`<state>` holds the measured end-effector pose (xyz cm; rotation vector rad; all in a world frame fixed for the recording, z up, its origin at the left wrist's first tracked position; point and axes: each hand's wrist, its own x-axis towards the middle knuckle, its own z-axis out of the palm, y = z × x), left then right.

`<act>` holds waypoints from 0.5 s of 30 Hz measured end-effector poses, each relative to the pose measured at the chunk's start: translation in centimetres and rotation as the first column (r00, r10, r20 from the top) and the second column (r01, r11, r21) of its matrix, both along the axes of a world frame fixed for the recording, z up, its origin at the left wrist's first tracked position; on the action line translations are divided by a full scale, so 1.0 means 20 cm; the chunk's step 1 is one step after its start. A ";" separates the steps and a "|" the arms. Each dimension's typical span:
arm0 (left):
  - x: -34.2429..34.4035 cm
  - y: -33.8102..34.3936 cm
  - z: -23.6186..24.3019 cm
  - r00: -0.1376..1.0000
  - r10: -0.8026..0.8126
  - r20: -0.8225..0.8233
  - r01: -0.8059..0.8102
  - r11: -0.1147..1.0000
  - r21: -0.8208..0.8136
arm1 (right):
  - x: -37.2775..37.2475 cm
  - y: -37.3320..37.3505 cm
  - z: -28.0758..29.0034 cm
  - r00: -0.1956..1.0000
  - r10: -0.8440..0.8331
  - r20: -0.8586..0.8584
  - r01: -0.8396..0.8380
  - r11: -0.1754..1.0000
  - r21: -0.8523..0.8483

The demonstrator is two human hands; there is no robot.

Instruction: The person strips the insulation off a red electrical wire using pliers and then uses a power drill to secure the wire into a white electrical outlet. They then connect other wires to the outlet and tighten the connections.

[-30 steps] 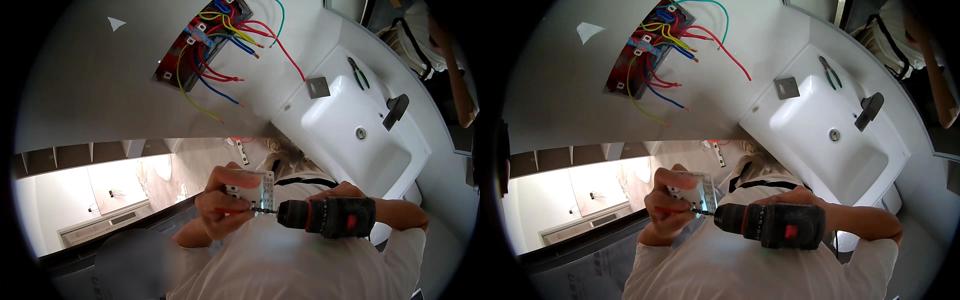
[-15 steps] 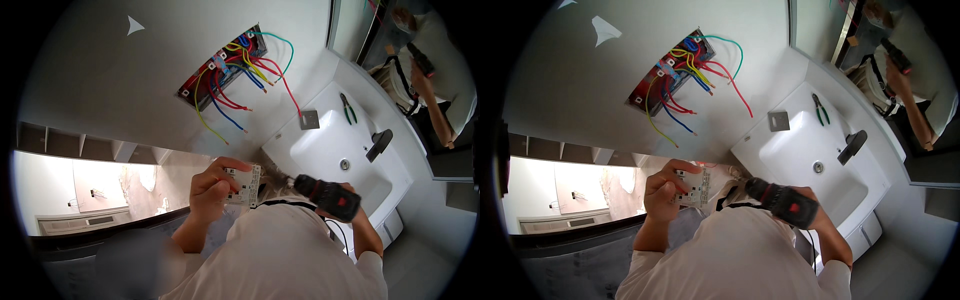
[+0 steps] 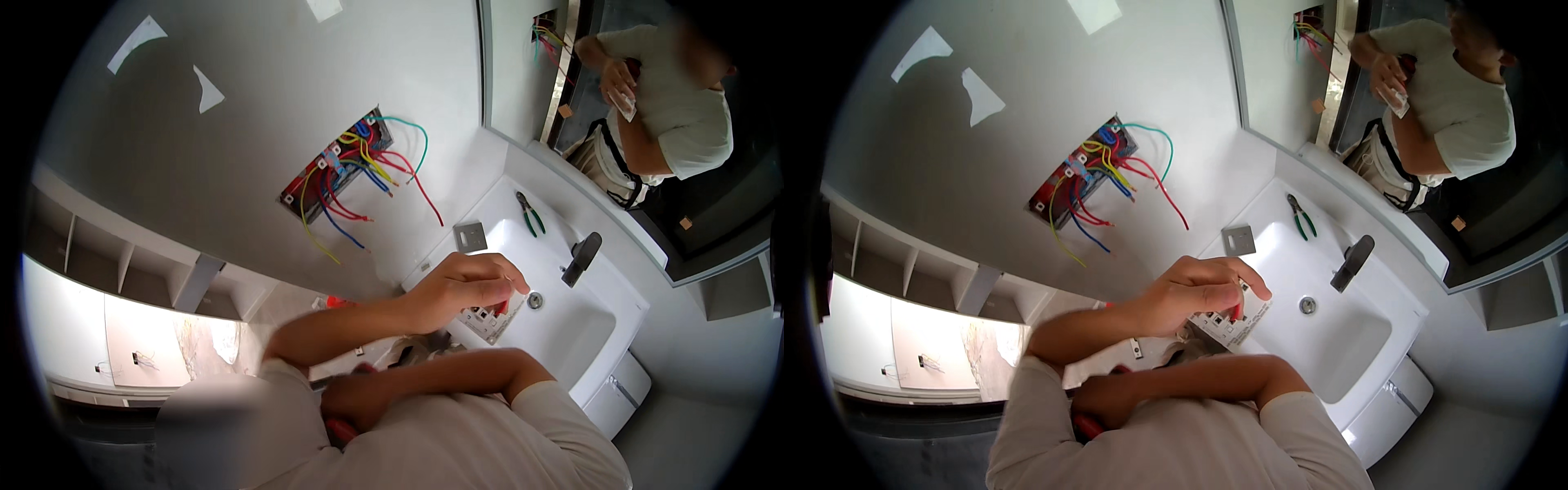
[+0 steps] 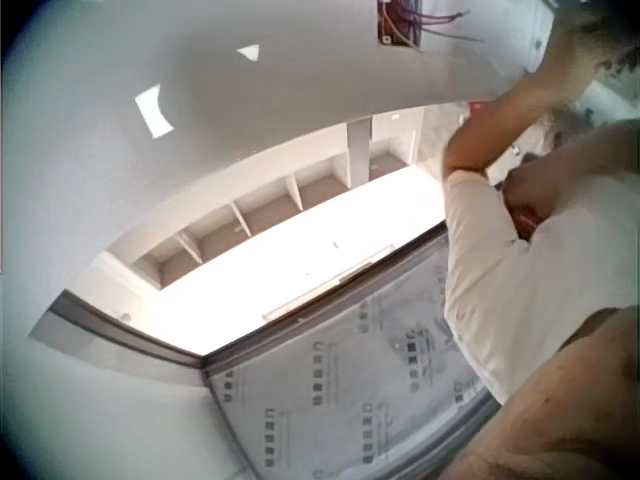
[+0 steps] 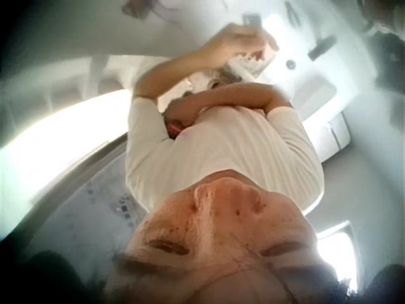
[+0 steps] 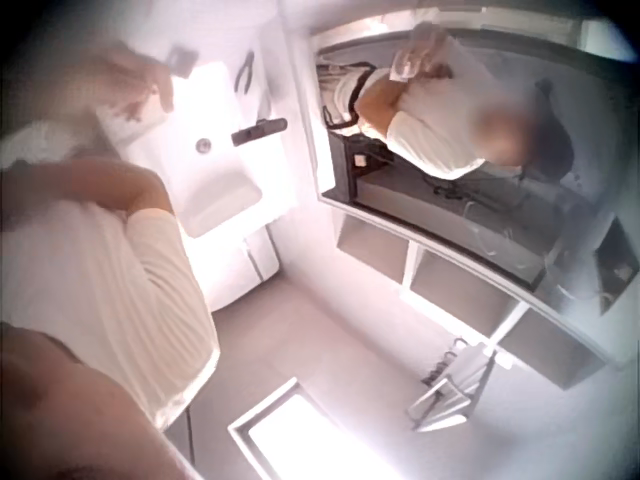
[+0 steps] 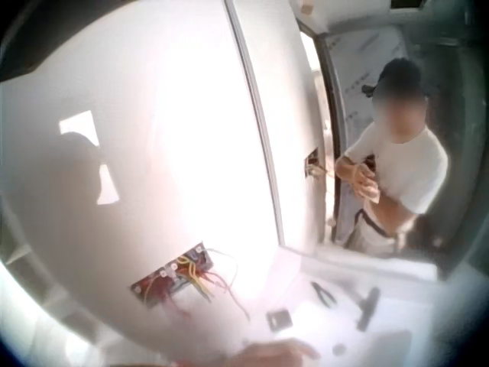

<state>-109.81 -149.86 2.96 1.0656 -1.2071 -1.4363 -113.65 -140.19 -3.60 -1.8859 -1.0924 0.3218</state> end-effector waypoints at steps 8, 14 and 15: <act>0.05 0.05 -0.09 0.869 0.486 -0.088 -0.493 0.838 -0.236 | -0.13 0.01 -0.35 0.970 -0.222 -0.098 0.239 0.946 0.219; 0.17 0.05 -0.02 0.847 0.528 0.069 -0.411 0.730 -0.546 | -0.14 -0.13 -0.15 0.949 -0.187 -0.253 0.191 0.982 -0.010; 0.19 0.07 0.01 0.848 0.521 0.098 -0.391 0.740 -0.547 | -0.13 -0.15 -0.12 0.930 -0.169 -0.326 0.150 0.985 -0.084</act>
